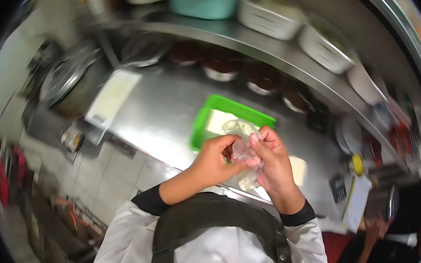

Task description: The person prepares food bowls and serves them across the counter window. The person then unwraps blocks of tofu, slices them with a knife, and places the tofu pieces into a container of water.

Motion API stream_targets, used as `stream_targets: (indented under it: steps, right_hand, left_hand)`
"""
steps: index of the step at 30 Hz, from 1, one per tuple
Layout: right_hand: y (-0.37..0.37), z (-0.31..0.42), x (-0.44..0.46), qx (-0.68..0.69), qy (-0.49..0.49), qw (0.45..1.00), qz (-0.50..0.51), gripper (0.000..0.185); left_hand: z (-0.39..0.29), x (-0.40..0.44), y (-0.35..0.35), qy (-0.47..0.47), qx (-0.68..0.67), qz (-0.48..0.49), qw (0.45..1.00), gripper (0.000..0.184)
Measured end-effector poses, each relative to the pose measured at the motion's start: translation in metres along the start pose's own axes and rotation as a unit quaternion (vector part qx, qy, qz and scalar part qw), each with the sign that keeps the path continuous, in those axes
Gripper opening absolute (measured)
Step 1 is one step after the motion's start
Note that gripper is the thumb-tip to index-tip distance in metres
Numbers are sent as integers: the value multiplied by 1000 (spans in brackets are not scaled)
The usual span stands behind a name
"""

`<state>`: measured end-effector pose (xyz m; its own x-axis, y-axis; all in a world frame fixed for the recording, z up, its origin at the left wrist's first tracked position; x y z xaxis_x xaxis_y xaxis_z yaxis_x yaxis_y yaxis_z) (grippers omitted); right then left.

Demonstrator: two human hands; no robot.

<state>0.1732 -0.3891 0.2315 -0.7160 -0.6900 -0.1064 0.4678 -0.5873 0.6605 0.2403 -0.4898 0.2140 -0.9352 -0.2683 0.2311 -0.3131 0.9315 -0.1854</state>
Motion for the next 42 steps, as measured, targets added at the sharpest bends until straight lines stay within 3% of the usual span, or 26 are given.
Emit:
stream_targets:
  steps: [3,7,10,14,17,18,21,23,25,28,29,31,37,40,42]
  right_hand:
    - [70,-75,40,8,23,998,49,23]
    - [138,-215,101,-18,23,995,96,22]
    - [179,-308,136,-131,23,984,121,22]
    - [269,-413,161,-208,86,950,215,23]
    - [338,-467,173,-344,71,873,339,21]
    - [358,-476,175,-437,-22,821,366,11]
    - [462,-450,143,-377,-299,751,451,6]
    - [495,-509,142,-361,-72,754,544,9]
    - [518,-587,145,-417,-5,654,631,8]
    - [552,-671,163,-454,0,621,639,13]
    - [560,-679,167,-442,-82,657,604,21]
    - [596,-693,179,-468,-167,625,602,30]
    - [668,-817,271,-554,8,582,596,25]
    - [692,-885,302,-594,-125,572,552,19]
    - [723,-901,319,-576,-20,602,552,18]
  left_hand:
    - [25,-40,-107,-29,-57,-80,995,13]
    - [63,-128,-264,-10,-54,-306,951,14]
    - [88,-204,-363,-13,-22,-411,911,13]
    - [111,-262,-454,-8,-11,-481,877,17]
    - [124,-296,-517,-25,-4,-516,856,19]
    - [130,-305,-536,-27,-10,-527,850,19]
    - [153,-329,-585,-44,-25,-551,833,20]
    - [169,-345,-611,-63,-28,-563,824,20]
    - [176,-360,-645,-79,-16,-572,816,20]
    - [184,-383,-701,-151,55,-591,791,19]
    - [190,-386,-722,-138,43,-610,779,19]
    - [209,-396,-759,-120,19,-642,757,19]
    - [264,-378,-872,-112,0,-708,697,18]
    - [272,-375,-934,-106,40,-713,692,16]
    - [280,-377,-973,-105,53,-714,690,16]
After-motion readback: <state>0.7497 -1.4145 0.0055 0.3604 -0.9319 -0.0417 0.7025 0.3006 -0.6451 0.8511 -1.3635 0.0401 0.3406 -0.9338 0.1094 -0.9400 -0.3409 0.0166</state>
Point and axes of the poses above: each hand's wrist, its own x-axis towards the middle knuckle, its own y-axis out of the palm, z = x × y, the point moved 6 cm from there along x, towards the middle knuckle, and after that the axes turned 8 degrees about x, right-handed, at the moved point
